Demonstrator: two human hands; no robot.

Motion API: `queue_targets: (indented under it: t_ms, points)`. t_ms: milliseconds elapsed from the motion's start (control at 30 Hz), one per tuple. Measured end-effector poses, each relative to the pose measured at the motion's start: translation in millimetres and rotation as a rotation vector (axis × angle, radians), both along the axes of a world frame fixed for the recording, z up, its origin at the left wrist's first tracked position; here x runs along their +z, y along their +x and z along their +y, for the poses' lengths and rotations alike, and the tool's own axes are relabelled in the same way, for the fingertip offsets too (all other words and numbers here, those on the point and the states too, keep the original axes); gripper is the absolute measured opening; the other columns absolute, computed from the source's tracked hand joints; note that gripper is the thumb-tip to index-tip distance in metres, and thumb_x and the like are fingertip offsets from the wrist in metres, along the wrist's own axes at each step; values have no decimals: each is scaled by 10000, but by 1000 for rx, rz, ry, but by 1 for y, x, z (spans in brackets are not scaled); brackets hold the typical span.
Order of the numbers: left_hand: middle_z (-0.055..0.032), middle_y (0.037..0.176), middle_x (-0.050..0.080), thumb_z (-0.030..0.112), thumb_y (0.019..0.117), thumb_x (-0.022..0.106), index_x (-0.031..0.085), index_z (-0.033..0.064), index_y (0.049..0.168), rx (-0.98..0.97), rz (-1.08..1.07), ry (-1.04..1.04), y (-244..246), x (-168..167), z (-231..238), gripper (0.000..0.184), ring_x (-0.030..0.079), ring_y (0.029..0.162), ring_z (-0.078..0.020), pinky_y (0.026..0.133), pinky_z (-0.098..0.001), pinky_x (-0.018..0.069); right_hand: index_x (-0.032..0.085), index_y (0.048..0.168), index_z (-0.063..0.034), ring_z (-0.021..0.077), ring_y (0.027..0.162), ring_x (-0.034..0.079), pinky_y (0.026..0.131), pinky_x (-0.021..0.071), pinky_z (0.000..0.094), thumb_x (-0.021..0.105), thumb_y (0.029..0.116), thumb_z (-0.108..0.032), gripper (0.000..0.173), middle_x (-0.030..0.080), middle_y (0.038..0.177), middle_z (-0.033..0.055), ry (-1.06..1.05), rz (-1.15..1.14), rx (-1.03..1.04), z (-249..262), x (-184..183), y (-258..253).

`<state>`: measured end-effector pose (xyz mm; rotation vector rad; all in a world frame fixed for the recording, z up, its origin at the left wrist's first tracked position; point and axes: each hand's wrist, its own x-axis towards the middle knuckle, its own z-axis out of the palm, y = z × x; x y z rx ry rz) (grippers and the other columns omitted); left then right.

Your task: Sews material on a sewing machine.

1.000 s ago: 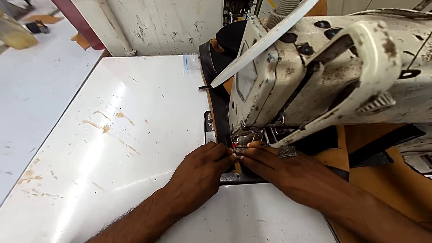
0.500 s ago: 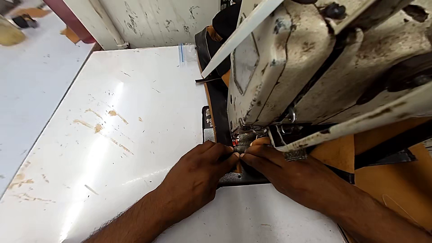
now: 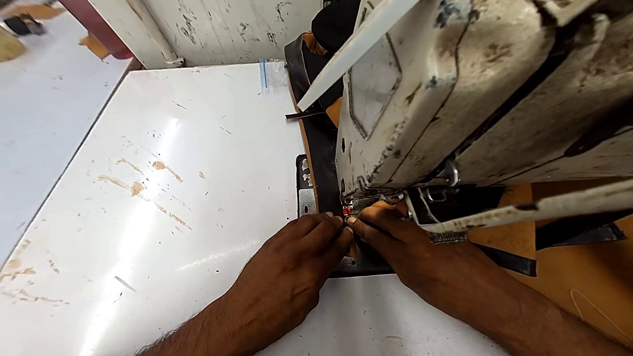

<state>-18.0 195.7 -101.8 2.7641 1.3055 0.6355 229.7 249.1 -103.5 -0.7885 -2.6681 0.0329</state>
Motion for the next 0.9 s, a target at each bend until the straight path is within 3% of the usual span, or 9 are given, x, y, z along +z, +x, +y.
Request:
queue_targets:
  t_ms: [500, 700, 900]
  points:
    - [-59, 1374, 645, 45, 912, 489, 693, 136, 1330, 38, 28, 10, 4, 1, 6, 474, 559, 1354, -199, 1169, -351, 428, 708, 1265, -141, 214, 1252, 633, 1066, 507, 359, 454, 1037, -128, 342, 702, 1286, 57, 56, 32, -3, 10, -10, 6]
    - [-72, 1366, 651, 44, 884, 490, 703, 123, 1313, 39, 29, 17, 4, 0, 8, 486, 565, 1349, -216, 1177, -376, 421, 746, 1190, -118, 216, 1203, 661, 1044, 519, 346, 476, 1017, -104, 321, 738, 1207, 47, 65, 55, -27, 13, -12, 6]
    - [-77, 1421, 619, 53, 909, 470, 682, 135, 1352, 43, 40, 7, 3, -2, 6, 498, 534, 1385, -221, 1190, -370, 404, 751, 1199, -130, 196, 1144, 664, 974, 539, 317, 492, 1013, -116, 319, 731, 1182, 40, 33, 79, -59, 14, -11, 3]
